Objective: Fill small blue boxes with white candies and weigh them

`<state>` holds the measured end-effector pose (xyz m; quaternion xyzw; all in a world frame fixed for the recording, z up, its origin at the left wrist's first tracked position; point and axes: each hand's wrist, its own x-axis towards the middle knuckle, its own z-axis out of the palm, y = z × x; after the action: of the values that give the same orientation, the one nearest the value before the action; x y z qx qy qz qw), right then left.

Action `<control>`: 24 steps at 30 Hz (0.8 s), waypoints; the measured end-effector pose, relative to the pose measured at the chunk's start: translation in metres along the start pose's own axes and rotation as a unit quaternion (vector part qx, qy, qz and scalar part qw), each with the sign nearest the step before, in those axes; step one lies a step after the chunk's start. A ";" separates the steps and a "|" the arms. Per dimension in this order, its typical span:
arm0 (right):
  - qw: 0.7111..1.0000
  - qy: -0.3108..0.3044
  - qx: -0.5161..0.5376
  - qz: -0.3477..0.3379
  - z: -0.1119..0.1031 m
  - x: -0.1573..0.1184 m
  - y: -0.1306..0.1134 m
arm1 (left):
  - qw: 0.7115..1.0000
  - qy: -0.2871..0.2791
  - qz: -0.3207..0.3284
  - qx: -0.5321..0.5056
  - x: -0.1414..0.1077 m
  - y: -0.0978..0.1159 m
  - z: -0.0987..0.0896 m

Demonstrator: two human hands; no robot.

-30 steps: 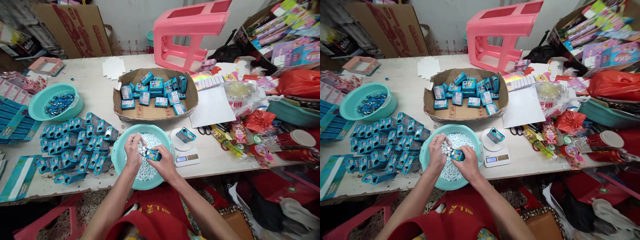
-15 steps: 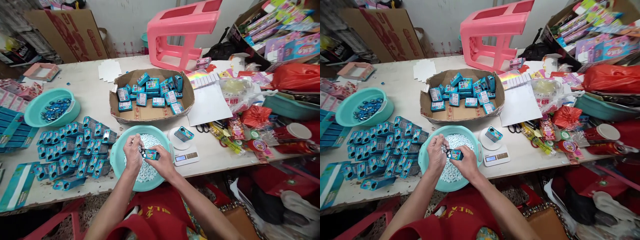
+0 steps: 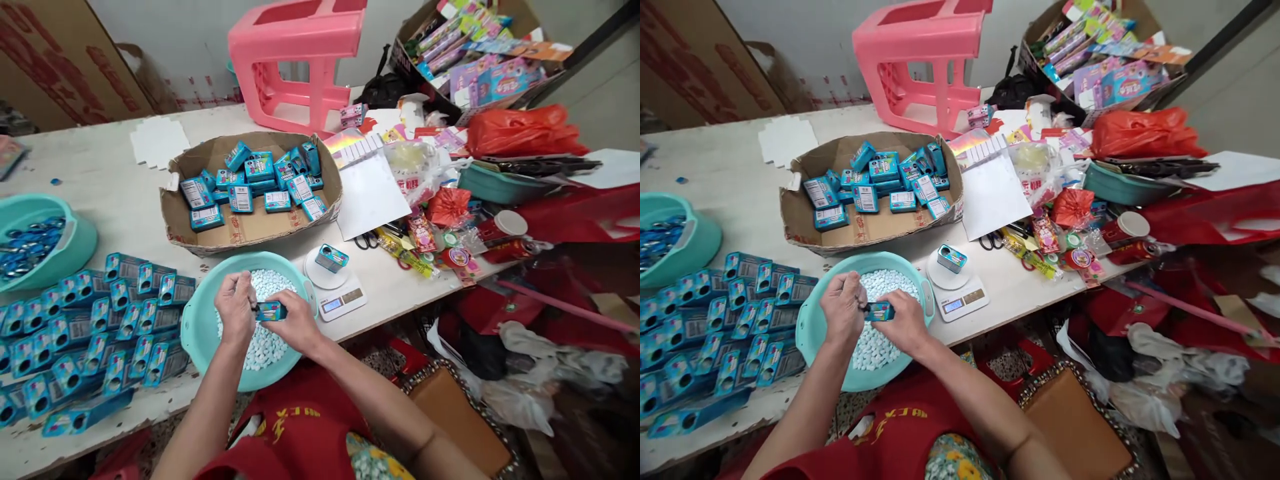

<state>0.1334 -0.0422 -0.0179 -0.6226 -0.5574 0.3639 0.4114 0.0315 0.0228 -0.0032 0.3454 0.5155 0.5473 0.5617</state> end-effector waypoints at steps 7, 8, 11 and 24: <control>0.983 0.012 0.168 0.074 -0.069 -0.030 0.000 | 0.943 -0.042 -0.201 -0.263 0.036 0.017 -0.025; 0.981 0.036 0.171 0.079 -0.082 -0.036 0.002 | 0.942 -0.028 -0.223 -0.251 0.041 0.010 -0.034; 0.973 0.153 0.136 0.103 -0.117 -0.050 0.029 | 0.921 -0.018 -0.351 -0.170 0.051 -0.024 -0.056; 0.887 0.426 -0.148 0.095 -0.167 -0.016 0.159 | 0.924 0.035 -0.322 -0.201 0.044 -0.058 -0.078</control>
<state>0.3465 -0.0820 -0.0973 -0.8213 -0.3143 0.0142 0.4759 -0.0336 0.0427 -0.0853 0.0214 0.4971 0.4407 0.7472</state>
